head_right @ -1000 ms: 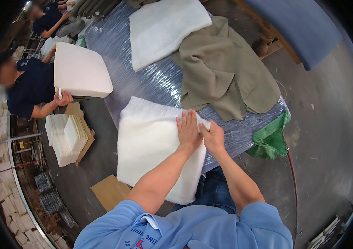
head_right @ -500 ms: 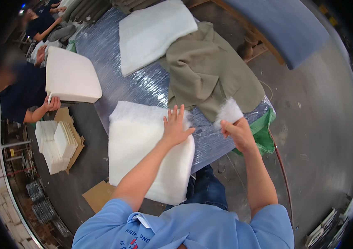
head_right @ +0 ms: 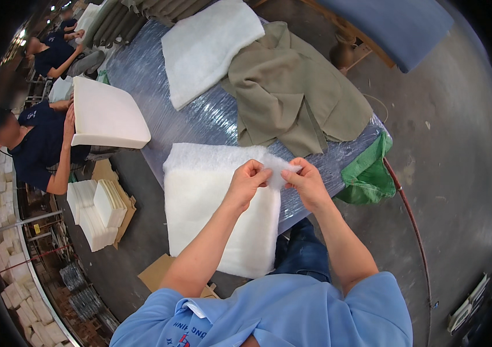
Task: The person picks up white foam pads and wraps each one in a thin white sheet on a work table. The person smooths the sheet around the pad and places the wrapped pad on the table. Other workers are visible in the background handling similar items.
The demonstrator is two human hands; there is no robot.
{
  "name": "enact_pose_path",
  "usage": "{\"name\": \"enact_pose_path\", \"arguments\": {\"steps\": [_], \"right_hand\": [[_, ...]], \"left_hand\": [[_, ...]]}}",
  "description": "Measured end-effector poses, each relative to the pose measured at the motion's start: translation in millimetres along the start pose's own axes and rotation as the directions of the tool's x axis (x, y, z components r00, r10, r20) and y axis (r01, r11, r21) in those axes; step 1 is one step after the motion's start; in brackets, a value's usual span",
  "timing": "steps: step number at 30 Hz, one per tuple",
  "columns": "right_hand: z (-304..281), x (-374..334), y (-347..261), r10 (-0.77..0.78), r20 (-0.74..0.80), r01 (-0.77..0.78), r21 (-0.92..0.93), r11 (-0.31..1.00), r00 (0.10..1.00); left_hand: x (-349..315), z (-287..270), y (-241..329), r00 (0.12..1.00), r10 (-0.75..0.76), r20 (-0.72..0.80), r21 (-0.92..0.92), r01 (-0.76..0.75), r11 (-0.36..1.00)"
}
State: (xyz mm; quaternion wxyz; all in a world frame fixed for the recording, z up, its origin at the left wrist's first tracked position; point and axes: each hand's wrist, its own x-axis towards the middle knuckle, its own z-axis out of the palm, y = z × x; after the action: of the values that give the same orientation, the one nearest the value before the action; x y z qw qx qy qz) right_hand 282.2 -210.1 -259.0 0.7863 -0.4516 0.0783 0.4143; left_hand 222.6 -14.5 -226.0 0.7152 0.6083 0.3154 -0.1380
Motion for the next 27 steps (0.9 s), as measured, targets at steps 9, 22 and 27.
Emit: {"name": "enact_pose_path", "arguments": {"steps": [9, 22, 27], "right_hand": [[14.2, -6.9, 20.4, 0.202, -0.130, -0.178, 0.180, 0.968, 0.971], [-46.5, -19.9, 36.8, 0.140, -0.196, -0.121, 0.104, 0.987, 0.971], [-61.1, -34.7, 55.8, 0.142, -0.159, -0.130, 0.081, 0.988, 0.977]], "left_hand": [[-6.7, -7.6, -22.8, 0.994, -0.082, -0.072, -0.157, 0.070, 0.985], [105.4, -70.4, 11.1, 0.945, 0.193, 0.263, 0.850, -0.322, 0.417], [125.8, -58.2, 32.5, 0.928, -0.255, 0.272, 0.957, -0.234, 0.172]]}}
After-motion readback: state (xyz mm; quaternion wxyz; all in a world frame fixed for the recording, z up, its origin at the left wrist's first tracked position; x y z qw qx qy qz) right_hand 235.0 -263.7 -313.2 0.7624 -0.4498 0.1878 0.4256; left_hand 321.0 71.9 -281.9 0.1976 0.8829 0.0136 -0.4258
